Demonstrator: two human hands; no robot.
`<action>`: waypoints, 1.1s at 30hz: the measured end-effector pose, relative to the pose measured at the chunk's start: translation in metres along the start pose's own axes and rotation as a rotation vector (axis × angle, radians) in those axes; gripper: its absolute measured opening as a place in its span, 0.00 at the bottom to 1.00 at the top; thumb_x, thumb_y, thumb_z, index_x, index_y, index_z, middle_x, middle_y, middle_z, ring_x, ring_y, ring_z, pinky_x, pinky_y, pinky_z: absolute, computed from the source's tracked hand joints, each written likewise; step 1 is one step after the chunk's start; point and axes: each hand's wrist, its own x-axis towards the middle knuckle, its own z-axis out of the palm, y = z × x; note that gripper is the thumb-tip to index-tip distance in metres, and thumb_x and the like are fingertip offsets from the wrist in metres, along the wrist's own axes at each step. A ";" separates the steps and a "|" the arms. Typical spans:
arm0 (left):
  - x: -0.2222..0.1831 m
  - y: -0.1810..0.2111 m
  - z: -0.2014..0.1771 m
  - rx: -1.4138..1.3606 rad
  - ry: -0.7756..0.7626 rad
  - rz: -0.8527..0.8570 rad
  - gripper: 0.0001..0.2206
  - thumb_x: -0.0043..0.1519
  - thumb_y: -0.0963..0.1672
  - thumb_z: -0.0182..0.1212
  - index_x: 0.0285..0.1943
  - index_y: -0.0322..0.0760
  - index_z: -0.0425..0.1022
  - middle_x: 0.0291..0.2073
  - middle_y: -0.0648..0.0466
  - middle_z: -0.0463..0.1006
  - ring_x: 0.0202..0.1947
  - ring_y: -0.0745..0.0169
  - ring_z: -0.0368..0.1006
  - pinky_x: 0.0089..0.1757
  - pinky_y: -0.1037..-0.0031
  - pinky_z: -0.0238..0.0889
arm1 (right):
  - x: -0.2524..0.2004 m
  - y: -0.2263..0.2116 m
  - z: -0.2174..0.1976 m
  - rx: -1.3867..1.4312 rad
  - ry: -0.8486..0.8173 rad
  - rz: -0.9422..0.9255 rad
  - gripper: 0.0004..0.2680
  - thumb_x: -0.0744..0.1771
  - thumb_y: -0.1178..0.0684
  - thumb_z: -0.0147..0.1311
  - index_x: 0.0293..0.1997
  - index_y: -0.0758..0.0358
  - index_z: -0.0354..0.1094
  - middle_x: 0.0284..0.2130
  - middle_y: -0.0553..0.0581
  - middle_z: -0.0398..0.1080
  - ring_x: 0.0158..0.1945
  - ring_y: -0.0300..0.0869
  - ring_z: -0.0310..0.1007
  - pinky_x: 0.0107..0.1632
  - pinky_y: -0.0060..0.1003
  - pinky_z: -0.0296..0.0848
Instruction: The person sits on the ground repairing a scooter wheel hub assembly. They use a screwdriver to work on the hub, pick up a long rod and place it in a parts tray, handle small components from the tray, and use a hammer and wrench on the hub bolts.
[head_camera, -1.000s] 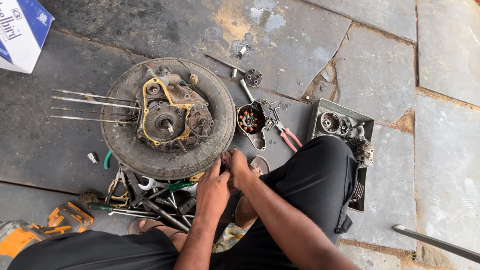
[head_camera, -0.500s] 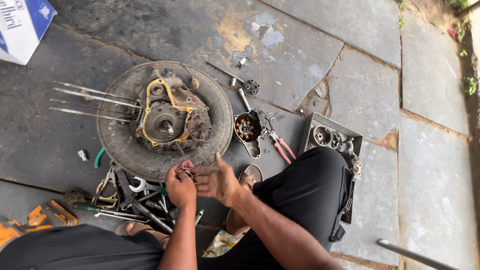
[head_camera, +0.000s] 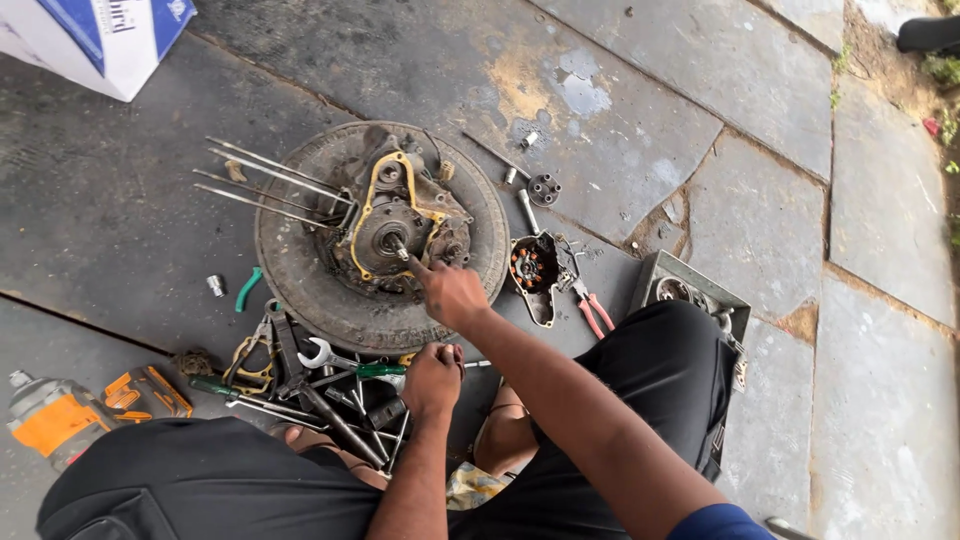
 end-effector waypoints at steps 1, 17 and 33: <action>0.000 0.003 -0.003 -0.019 -0.032 -0.012 0.14 0.67 0.53 0.51 0.50 0.49 0.78 0.47 0.55 0.82 0.48 0.51 0.79 0.46 0.59 0.71 | 0.009 0.006 0.010 -0.103 0.056 -0.061 0.23 0.66 0.58 0.48 0.71 0.54 0.58 0.45 0.64 0.72 0.43 0.54 0.77 0.43 0.49 0.77; 0.000 0.009 -0.007 -0.046 -0.120 -0.021 0.13 0.66 0.54 0.54 0.47 0.49 0.78 0.45 0.55 0.83 0.47 0.51 0.79 0.46 0.58 0.70 | 0.011 0.028 0.057 -0.242 0.022 -0.113 0.08 0.68 0.58 0.45 0.37 0.62 0.74 0.41 0.62 0.74 0.34 0.47 0.78 0.32 0.44 0.77; -0.007 0.007 -0.002 0.039 -0.144 0.005 0.13 0.65 0.53 0.57 0.47 0.48 0.79 0.44 0.55 0.84 0.48 0.51 0.79 0.47 0.59 0.70 | -0.004 0.203 -0.125 -0.257 0.059 0.465 0.18 0.67 0.48 0.58 0.65 0.52 0.64 0.37 0.58 0.77 0.34 0.47 0.76 0.37 0.48 0.76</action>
